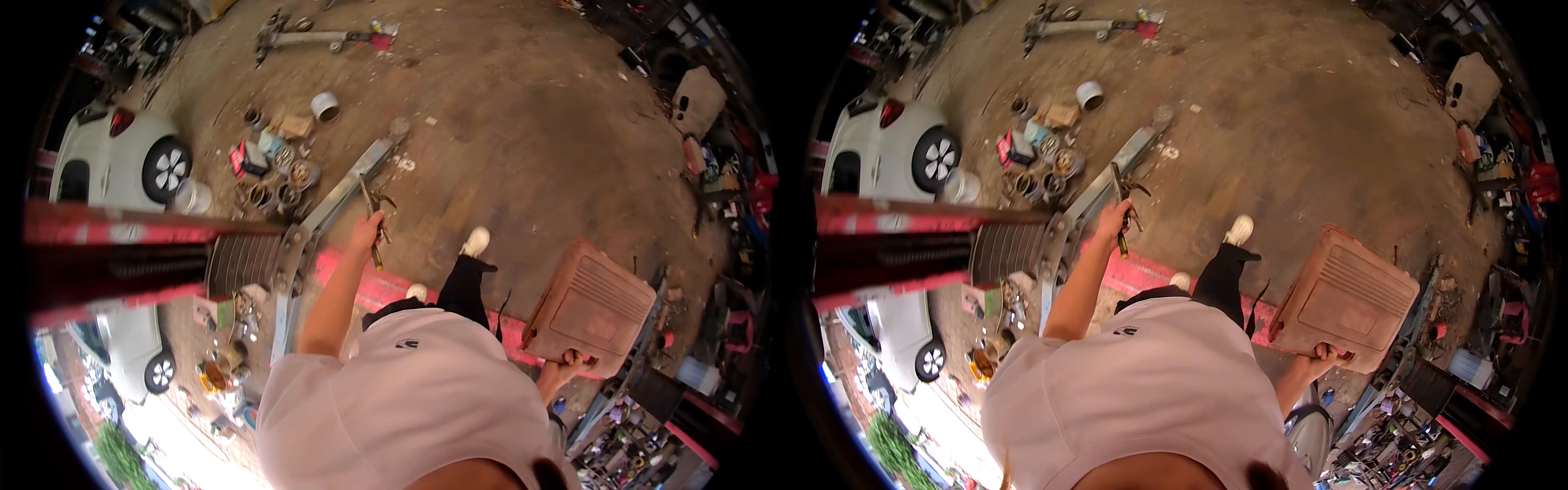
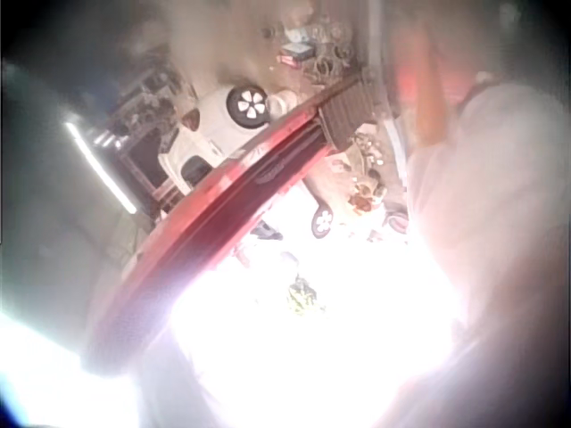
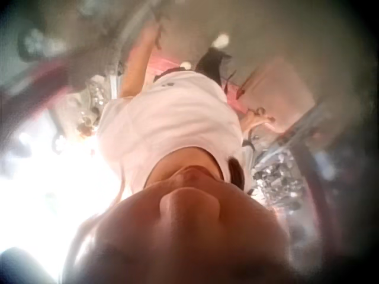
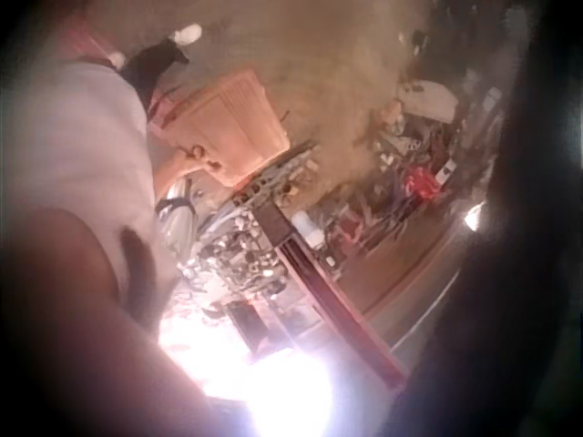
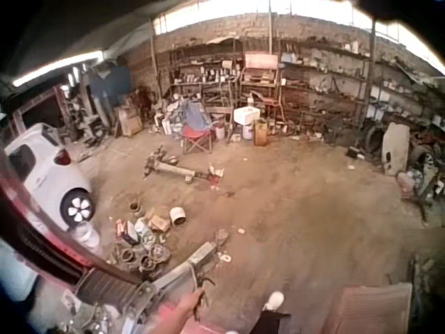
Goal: The person moves around a cluttered workshop, picking up and placing down various mechanical parts, tools, and fluid containers. They handle a plastic tray, a metal bowl with small parts, a brake caliper, and several bottles of brake fluid, moving them between the floor and a workbench.
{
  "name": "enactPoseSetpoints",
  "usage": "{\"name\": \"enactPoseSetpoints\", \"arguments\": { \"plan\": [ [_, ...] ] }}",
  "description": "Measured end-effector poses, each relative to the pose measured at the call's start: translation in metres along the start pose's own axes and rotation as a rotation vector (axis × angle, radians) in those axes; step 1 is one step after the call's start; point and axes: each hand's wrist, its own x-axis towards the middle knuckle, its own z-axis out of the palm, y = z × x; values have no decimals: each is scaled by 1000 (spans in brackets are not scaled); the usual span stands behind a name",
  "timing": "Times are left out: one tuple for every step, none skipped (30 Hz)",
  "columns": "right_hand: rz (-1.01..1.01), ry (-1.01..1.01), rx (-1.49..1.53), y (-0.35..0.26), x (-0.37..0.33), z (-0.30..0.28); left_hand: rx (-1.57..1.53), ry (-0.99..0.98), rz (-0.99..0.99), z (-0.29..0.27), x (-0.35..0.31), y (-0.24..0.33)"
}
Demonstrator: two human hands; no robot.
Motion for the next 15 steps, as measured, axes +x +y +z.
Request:
{"name": "enactPoseSetpoints", "arguments": {
  "plan": [
    [8, -20, 10, 2, 24, 17, -14, -11, 17, 22, 21, 15],
    [-15, -13, -22, 8, 48, 34, -1, -11, 6, 48, 48, 30],
    [-35, -6, -55, 15, 73, 53, 12, -8, -5, 65, 72, 45],
    [-58, -7, -92, 19, 102, 78, 14, -5, -15, 85, 97, 57],
    [-110, 40, -154, 27, 118, 112, 28, 4, -23, 97, 118, 67],
    [-170, 73, -211, 45, 131, 158, 31, 6, -21, 117, 145, 77],
    [-155, 86, -205, 50, 158, 189, 7, 43, -68, 141, 159, 91],
    [-130, 98, -200, 56, 186, 220, 0, 90, -97, 157, 174, 112],
    [-30, 89, -132, 62, 216, 232, 6, 130, -140, 166, 189, 128],
    [75, 61, -62, 74, 248, 256, 2, 171, -172, 178, 209, 146],
    [127, 9, -25, 86, 281, 287, -67, 172, -161, 191, 226, 163],
    [174, -35, -1, 95, 305, 318, -136, 172, -165, 204, 241, 179],
    [223, -64, 13, 100, 320, 340, -125, 194, -156, 212, 249, 192],
    [216, -2, -20, 111, 345, 370, -122, 215, -141, 226, 263, 206],
    [205, -12, -41, 123, 370, 400, -118, 234, -127, 240, 279, 222]
  ]
}}
